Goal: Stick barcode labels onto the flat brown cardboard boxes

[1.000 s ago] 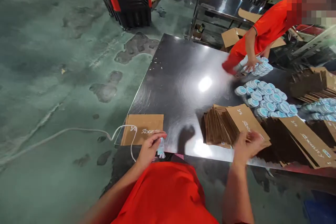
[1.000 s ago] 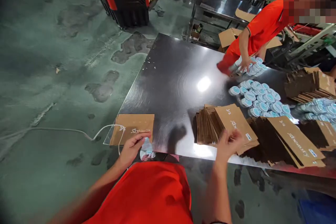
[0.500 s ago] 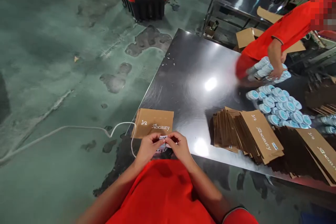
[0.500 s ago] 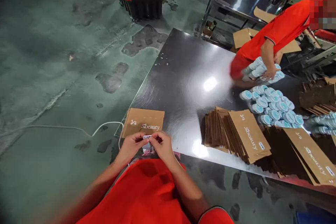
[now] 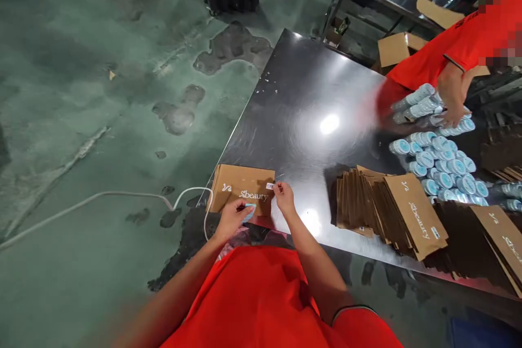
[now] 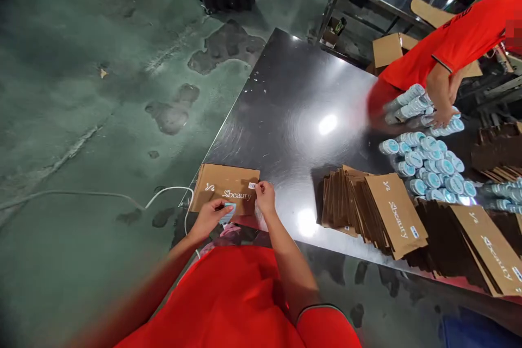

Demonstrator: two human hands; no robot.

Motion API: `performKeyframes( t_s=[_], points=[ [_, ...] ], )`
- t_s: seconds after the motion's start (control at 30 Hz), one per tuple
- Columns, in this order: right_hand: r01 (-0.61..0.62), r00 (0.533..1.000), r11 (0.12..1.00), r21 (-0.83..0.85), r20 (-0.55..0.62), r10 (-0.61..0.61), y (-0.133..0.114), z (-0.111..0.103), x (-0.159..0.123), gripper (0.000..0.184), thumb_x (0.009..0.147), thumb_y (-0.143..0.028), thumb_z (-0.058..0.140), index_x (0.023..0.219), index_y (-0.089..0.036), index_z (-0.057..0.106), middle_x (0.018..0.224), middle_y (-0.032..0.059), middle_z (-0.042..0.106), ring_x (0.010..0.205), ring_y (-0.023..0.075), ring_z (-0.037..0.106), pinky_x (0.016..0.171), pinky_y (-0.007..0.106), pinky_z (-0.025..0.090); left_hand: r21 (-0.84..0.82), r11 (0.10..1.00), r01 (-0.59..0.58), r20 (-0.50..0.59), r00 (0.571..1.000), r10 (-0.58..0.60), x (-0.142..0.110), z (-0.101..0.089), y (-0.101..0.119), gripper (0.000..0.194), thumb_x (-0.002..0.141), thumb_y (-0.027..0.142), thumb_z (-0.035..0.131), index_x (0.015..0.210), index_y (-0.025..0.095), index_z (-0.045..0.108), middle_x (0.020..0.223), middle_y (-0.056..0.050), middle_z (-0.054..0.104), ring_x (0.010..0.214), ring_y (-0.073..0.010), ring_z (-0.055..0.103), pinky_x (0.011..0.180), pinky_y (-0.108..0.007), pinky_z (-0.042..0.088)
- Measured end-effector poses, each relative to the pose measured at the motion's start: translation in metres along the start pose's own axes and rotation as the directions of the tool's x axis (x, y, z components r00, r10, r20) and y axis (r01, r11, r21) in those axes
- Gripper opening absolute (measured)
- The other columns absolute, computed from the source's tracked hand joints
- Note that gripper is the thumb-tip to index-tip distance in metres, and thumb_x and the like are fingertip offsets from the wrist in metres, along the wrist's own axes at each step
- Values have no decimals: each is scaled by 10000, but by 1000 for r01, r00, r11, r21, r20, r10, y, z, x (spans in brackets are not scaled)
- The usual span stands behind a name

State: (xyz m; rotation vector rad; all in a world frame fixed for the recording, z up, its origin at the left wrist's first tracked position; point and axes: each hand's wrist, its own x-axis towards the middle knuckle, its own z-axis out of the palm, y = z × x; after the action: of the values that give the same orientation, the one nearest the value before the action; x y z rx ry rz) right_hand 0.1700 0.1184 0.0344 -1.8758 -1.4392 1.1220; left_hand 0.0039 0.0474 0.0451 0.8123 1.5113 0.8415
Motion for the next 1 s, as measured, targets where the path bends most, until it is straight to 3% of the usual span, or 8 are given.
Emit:
performKeyframes(
  t_s=[0.13, 0.3, 0.6, 0.7, 0.87, 1.0],
  points=[
    [-29, 999, 996, -86, 18, 30, 16, 15, 27, 162, 744, -204, 545, 583, -190, 538, 597, -6, 582, 596, 149, 533, 595, 250, 402, -53, 997, 54, -7, 999, -54, 19, -3, -23, 287, 619, 448, 654, 651, 163, 637, 559, 26, 550, 523, -121, 443, 513, -231, 336],
    [-30, 1000, 986, -163, 1, 31, 23, 26, 31, 141, 754, -209, 545, 621, -187, 583, 665, 15, 626, 640, 160, 550, 630, 265, 401, -91, 991, 102, 5, 995, -102, 28, -6, -39, 348, 597, 489, 684, 674, 151, 656, 565, 17, 573, 509, -121, 462, 495, -230, 326],
    [-15, 999, 965, -262, -51, 2, 20, 31, 25, 158, 760, -275, 567, 623, -196, 579, 720, 50, 622, 728, 191, 568, 670, 281, 405, -130, 984, 119, 1, 993, -120, 27, -5, -39, 354, 592, 491, 699, 651, 146, 650, 540, 32, 547, 484, -98, 430, 468, -216, 309],
    [-49, 995, 957, -284, -102, 20, 19, 34, 23, 179, 699, -341, 652, 637, -202, 559, 714, 41, 614, 711, 195, 566, 651, 284, 405, -140, 981, 132, -1, 991, -133, 26, -4, -38, 379, 576, 508, 705, 661, 142, 654, 530, 30, 556, 473, -99, 435, 464, -220, 316],
    [-179, 976, 980, -84, -139, 167, 23, 32, 34, 246, 580, -264, 721, 743, -190, 552, 624, -28, 586, 573, 147, 533, 570, 253, 402, -136, 984, 118, -25, 992, -123, 25, -3, -39, 342, 569, 477, 719, 630, 149, 644, 507, 47, 531, 475, -98, 431, 480, -225, 321],
    [-134, 989, 991, -26, -61, 132, 24, 22, 33, 81, 666, -213, 617, 662, -177, 545, 601, -31, 584, 579, 123, 535, 584, 235, 410, -131, 987, 96, -14, 995, -99, 25, -4, -38, 294, 590, 422, 714, 653, 144, 647, 519, 35, 556, 487, -111, 453, 483, -232, 330]
  ],
)
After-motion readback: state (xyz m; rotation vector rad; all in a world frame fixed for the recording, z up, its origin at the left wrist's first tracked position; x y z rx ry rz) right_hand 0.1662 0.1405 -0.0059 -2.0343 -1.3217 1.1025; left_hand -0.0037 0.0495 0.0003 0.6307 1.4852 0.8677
